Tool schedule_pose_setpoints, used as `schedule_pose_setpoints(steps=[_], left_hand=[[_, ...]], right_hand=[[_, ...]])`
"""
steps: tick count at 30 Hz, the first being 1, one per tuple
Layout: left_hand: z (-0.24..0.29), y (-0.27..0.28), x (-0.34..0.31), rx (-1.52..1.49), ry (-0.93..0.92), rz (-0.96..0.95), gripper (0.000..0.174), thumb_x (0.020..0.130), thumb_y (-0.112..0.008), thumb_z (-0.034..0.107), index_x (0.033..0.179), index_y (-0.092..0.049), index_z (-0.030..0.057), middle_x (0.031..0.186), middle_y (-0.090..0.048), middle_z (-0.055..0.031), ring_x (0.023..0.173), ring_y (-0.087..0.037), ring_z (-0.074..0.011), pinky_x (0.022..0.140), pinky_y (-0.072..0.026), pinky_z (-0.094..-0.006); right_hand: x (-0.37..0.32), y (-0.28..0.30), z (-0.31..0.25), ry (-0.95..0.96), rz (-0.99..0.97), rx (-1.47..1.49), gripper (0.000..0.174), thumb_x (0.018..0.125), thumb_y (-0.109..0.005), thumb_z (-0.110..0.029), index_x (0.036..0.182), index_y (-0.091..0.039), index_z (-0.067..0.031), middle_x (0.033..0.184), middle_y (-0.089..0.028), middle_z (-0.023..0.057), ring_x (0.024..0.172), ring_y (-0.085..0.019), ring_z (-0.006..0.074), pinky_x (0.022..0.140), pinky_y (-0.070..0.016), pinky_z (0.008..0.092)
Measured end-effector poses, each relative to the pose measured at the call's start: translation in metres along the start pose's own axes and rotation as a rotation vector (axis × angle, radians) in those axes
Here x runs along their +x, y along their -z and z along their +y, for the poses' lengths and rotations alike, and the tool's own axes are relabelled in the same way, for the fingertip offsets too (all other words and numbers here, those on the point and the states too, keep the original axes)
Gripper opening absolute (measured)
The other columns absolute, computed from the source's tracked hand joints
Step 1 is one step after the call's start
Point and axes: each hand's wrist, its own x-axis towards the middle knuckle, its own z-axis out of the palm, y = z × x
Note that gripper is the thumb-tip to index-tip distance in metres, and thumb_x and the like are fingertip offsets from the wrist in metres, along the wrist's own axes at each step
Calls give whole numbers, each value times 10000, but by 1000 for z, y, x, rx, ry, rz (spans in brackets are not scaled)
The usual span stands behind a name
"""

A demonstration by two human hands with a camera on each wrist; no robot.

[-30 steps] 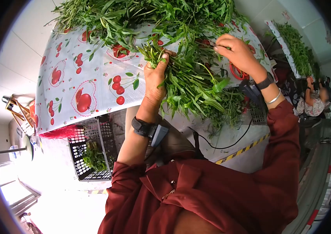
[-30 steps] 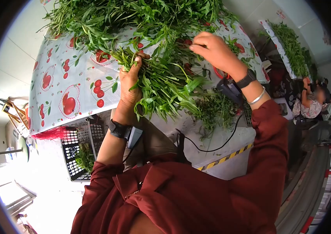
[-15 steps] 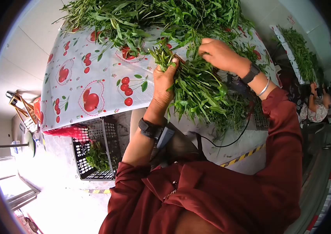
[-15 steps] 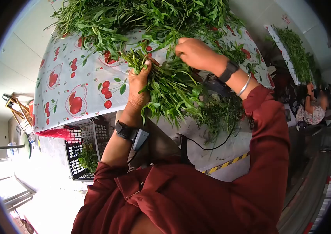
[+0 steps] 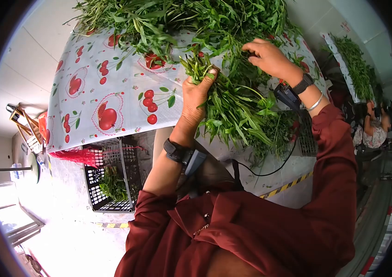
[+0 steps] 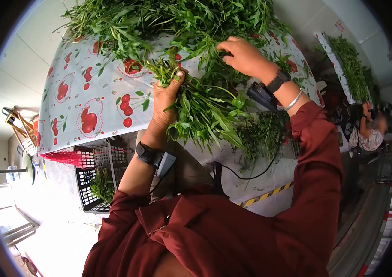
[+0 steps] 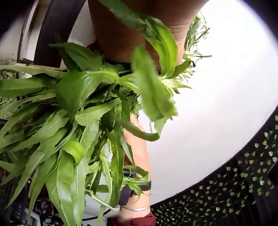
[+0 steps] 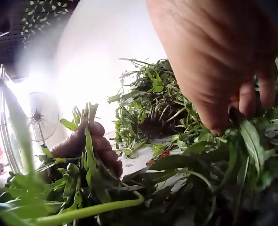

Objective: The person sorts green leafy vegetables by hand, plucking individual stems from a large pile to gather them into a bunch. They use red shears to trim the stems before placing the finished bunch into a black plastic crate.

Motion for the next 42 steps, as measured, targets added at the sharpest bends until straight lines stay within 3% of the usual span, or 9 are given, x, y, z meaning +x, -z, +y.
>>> schedule_pose_setpoints(steps=[4, 6, 8, 10, 16, 18, 24, 39, 42], left_hand=[[0, -2, 0, -63, 9, 13, 199, 798, -673, 184, 914, -610, 35, 793, -592, 15, 684, -525, -74, 630, -443, -224], [6, -4, -3, -114, 83, -27, 181, 810, -655, 166, 915, -611, 25, 799, -609, -8, 687, -549, -84, 623, -456, -221], [2, -1, -2, -97, 72, -39, 171, 814, -646, 155, 915, -609, 21, 800, -615, -16, 689, -557, -87, 620, -461, -220], [-2, 2, -1, -82, 59, -51, 162, 819, -638, 144, 915, -607, 17, 800, -621, -24, 691, -565, -90, 616, -465, -219], [-5, 6, -1, -41, 33, -58, 169, 813, -647, 149, 914, -609, 18, 805, -611, -4, 683, -544, -75, 610, -442, -213], [-1, 4, -1, -24, 31, -54, 164, 815, -646, 147, 913, -610, 21, 801, -607, 0, 685, -538, -70, 612, -435, -211], [1, 2, -3, -57, 55, -90, 191, 827, -622, 159, 936, -577, 9, 797, -607, -32, 669, -573, -97, 590, -477, -231], [-1, 0, 0, -61, 72, -190, 155, 846, -605, 130, 952, -606, 17, 877, -616, -14, 779, -544, -76, 697, -446, -219], [0, 0, 0, -54, 68, -197, 191, 837, -618, 155, 960, -585, 13, 873, -611, -30, 743, -577, -102, 657, -484, -240]], right_hand=[[15, 6, -26, 132, 107, 72, 282, 796, -598, -180, 1024, -588, -15, 772, -554, 71, 726, -553, 211, 668, -448, 329], [21, 9, -50, 56, -110, 510, 300, 805, -612, -211, 1016, -589, 1, 740, -545, 51, 665, -532, 151, 622, -444, 295], [27, 11, -68, 92, -149, 487, 372, 782, -650, -261, 1040, -589, 0, 719, -541, 37, 644, -516, 113, 594, -436, 270], [33, 11, -82, 75, -349, 401, 379, 790, -651, -199, 1109, -561, -14, 801, -499, 14, 680, -500, 84, 602, -415, 224], [48, -11, -76, 232, -272, 497, 360, 749, -657, -136, 1067, -566, 6, 764, -534, 33, 626, -530, 91, 530, -411, 224], [46, 0, -84, -46, -445, 587, 436, 725, -687, -212, 1070, -573, 27, 740, -594, 70, 572, -542, 102, 530, -444, 234], [37, 2, -82, 28, -423, 714, 284, 780, -633, -100, 1026, -552, 15, 661, -578, 24, 548, -539, 63, 480, -402, 203], [30, -1, -91, -28, -224, 747, 211, 773, -638, -112, 907, -574, 38, 596, -585, 47, 493, -562, 75, 445, -455, 205], [29, 2, -94, -55, -254, 716, 221, 807, -611, -65, 972, -537, 61, 650, -585, 44, 524, -539, 59, 461, -449, 187]])
